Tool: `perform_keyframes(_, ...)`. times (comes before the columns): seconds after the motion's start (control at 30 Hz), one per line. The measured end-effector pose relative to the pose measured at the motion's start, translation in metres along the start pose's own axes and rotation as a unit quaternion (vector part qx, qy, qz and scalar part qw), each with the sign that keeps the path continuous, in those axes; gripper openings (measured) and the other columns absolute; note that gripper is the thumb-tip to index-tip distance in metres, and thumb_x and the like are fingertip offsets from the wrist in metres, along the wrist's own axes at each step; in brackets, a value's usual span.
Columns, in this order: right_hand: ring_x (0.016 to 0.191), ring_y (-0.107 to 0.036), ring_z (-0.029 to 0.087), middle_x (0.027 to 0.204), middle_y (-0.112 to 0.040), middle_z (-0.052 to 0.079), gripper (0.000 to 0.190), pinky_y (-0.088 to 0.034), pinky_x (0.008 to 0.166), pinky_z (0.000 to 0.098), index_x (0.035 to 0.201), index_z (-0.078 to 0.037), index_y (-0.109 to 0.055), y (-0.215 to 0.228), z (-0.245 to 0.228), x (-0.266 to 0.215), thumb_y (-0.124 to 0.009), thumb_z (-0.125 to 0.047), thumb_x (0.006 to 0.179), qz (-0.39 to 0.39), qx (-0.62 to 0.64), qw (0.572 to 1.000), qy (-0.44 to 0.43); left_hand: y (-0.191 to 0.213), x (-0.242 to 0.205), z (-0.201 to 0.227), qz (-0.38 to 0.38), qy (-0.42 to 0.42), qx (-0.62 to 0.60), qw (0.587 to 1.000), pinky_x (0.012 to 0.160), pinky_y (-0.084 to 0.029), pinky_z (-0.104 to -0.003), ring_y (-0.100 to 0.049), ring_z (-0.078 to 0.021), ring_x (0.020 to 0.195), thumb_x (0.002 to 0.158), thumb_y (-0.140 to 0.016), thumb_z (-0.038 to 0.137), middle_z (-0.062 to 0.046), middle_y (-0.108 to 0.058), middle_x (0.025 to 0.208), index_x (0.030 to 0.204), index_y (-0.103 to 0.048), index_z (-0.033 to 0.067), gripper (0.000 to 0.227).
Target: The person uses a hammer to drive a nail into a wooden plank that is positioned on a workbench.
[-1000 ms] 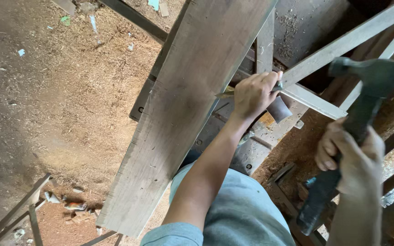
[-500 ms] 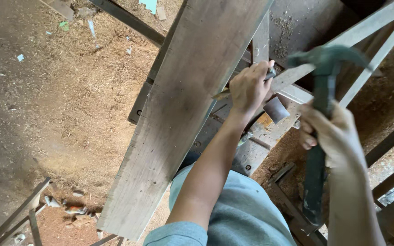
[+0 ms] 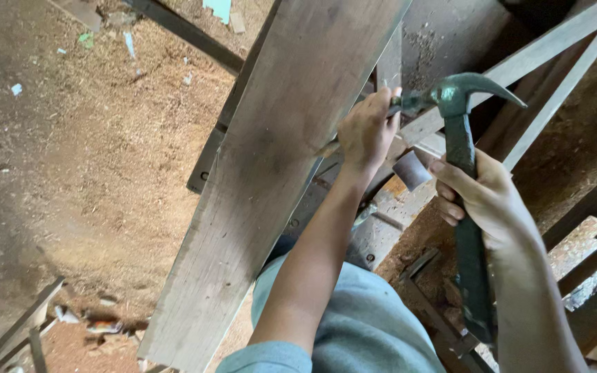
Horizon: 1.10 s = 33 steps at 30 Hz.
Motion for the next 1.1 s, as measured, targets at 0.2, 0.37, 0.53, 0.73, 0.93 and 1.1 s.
perform_keyframes(0.2,0.049,-0.043,0.006,0.068,-0.049,-0.002,0.013,-0.037,0.043,0.0226,0.095,-0.01,-0.05,0.028,-0.024,0.006,-0.06,-0.015,0.101,0.004,0.06,0.994,0.09,0.022,-0.009,0.012,0.051,-0.029,-0.039,0.997,0.059,-0.049,-0.037,-0.07,-0.0174,0.071,0.092,-0.078,0.023,0.001,-0.072,0.084,0.1,-0.062,0.0166,0.019)
perform_keyframes(0.37,0.044,-0.043,0.012,0.061,-0.047,0.003,0.02,-0.036,0.039,0.0289,0.089,-0.008,-0.047,0.017,-0.022,0.015,-0.06,-0.019,0.099,-0.047,-0.109,0.993,0.005,0.034,-0.003,0.015,0.088,-0.038,-0.046,0.994,0.057,-0.05,-0.036,-0.069,-0.0183,0.068,0.088,-0.077,0.021,0.0,-0.071,0.083,0.103,-0.065,0.0162,0.019)
perform_keyframes(0.53,0.049,-0.044,0.009,0.067,-0.048,-0.001,0.013,-0.037,0.043,0.0263,0.094,-0.009,-0.05,0.011,-0.053,0.001,-0.059,-0.015,0.1,-0.008,-0.036,0.997,0.065,0.035,-0.005,0.007,0.075,-0.019,-0.043,0.996,0.06,-0.05,-0.038,-0.069,-0.0186,0.07,0.093,-0.078,0.023,0.0,-0.072,0.085,0.098,-0.064,0.016,0.017)
perform_keyframes(0.73,0.046,-0.043,0.011,0.061,-0.047,0.003,0.022,-0.036,0.041,0.0283,0.088,-0.007,-0.049,0.006,-0.042,0.013,-0.061,-0.02,0.1,-0.028,-0.103,0.994,0.012,0.032,0.002,0.013,0.089,-0.034,-0.054,0.994,0.061,-0.052,-0.037,-0.069,-0.0186,0.072,0.083,-0.079,0.02,-0.001,-0.072,0.088,0.106,-0.067,0.0164,0.026)
perform_keyframes(0.93,0.048,-0.044,0.009,0.065,-0.049,0.0,0.018,-0.037,0.042,0.0263,0.092,-0.009,-0.05,-0.006,-0.045,0.009,-0.062,-0.019,0.101,-0.032,-0.026,0.998,0.056,0.019,-0.012,-0.001,0.082,-0.037,-0.04,0.995,0.058,-0.05,-0.035,-0.066,-0.0142,0.067,0.089,-0.079,0.019,0.001,-0.07,0.08,0.104,-0.067,0.0164,0.019)
perform_keyframes(1.1,0.044,-0.04,0.009,0.063,-0.048,0.003,0.016,-0.033,0.04,0.026,0.092,-0.008,-0.053,0.009,-0.028,0.002,-0.065,-0.018,0.098,0.003,-0.044,0.999,-0.005,0.004,-0.007,-0.002,0.067,-0.055,-0.069,0.994,0.045,-0.043,-0.028,-0.059,-0.0089,0.056,0.092,-0.077,0.023,0.0,-0.072,0.079,0.101,-0.067,0.0145,0.016)
Point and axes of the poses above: each hand's wrist, its own x-axis towards the middle knuckle, its own y-axis out of the back of the hand, z = x × y, the point moved 10 cm from there along x, towards the middle knuckle
